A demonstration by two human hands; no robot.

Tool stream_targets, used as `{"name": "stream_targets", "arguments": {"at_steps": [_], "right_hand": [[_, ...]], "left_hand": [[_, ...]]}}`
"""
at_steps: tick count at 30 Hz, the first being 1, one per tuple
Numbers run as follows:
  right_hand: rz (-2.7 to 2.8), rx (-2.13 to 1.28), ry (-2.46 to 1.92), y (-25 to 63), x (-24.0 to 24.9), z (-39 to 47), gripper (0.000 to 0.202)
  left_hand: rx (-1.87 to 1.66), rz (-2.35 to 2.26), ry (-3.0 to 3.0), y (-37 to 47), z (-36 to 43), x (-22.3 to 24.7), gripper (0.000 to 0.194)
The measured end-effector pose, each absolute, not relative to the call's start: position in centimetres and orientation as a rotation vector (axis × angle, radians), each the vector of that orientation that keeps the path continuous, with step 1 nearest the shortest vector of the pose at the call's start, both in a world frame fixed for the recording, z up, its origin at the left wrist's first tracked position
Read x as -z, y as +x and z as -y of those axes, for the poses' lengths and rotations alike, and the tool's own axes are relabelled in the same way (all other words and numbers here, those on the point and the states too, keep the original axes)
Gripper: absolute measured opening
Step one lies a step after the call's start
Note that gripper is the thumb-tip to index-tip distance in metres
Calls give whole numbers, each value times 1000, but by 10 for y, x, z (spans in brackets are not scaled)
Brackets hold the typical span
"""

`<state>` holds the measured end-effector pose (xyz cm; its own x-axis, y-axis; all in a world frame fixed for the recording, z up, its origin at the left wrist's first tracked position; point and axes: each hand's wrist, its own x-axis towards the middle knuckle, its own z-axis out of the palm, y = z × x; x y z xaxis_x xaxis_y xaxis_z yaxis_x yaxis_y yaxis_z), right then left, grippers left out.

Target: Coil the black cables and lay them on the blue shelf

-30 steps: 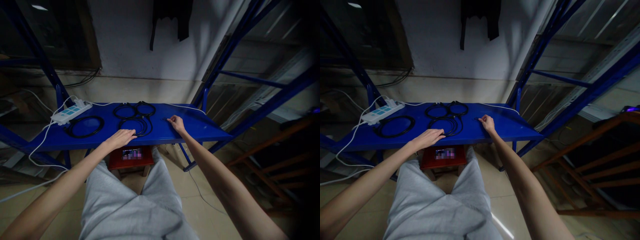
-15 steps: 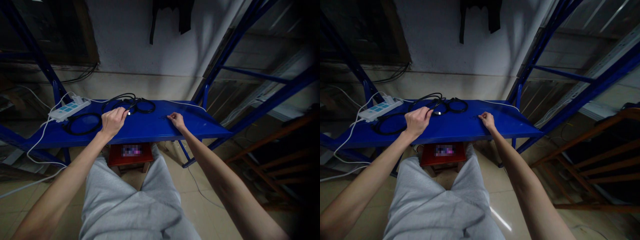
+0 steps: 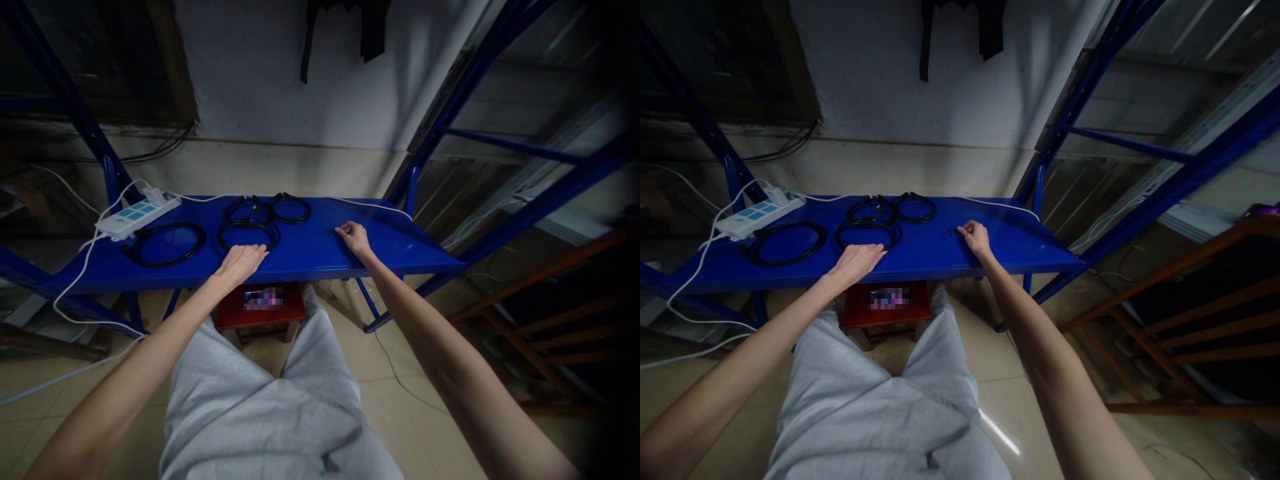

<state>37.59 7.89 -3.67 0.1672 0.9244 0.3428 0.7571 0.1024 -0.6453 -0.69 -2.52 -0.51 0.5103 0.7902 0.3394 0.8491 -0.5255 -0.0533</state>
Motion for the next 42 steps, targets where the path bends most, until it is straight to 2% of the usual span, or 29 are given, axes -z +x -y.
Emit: {"name": "stream_targets", "arguments": {"at_steps": [8, 12, 18, 23, 26, 33, 42], "right_hand": [[1587, -225, -1777, 375, 33, -73, 21], [1483, -102, -1974, 369, 26, -63, 26], [1655, -139, -2109, 361, 20, -60, 44], [1757, -126, -2014, 366, 24, -60, 29], [1731, -167, -1899, 370, 27, -61, 28], [1567, -183, -1691, 371, 24, -61, 29], [1384, -275, -1559, 369, 10, -65, 39]], "left_hand": [[423, 1193, -2786, -28, 16, 1, 48], [388, 1220, -2831, -58, 11, -3, 38], [321, 1176, -2777, -52, 8, -1, 21], [554, 1281, -2759, -38, 4, 9, 20], [653, 1360, -2728, -39, 2, 15, 22], [516, 1299, -2766, -38, 1, 21, 32], [478, 1330, -2759, -35, 6, 14, 34]]}}
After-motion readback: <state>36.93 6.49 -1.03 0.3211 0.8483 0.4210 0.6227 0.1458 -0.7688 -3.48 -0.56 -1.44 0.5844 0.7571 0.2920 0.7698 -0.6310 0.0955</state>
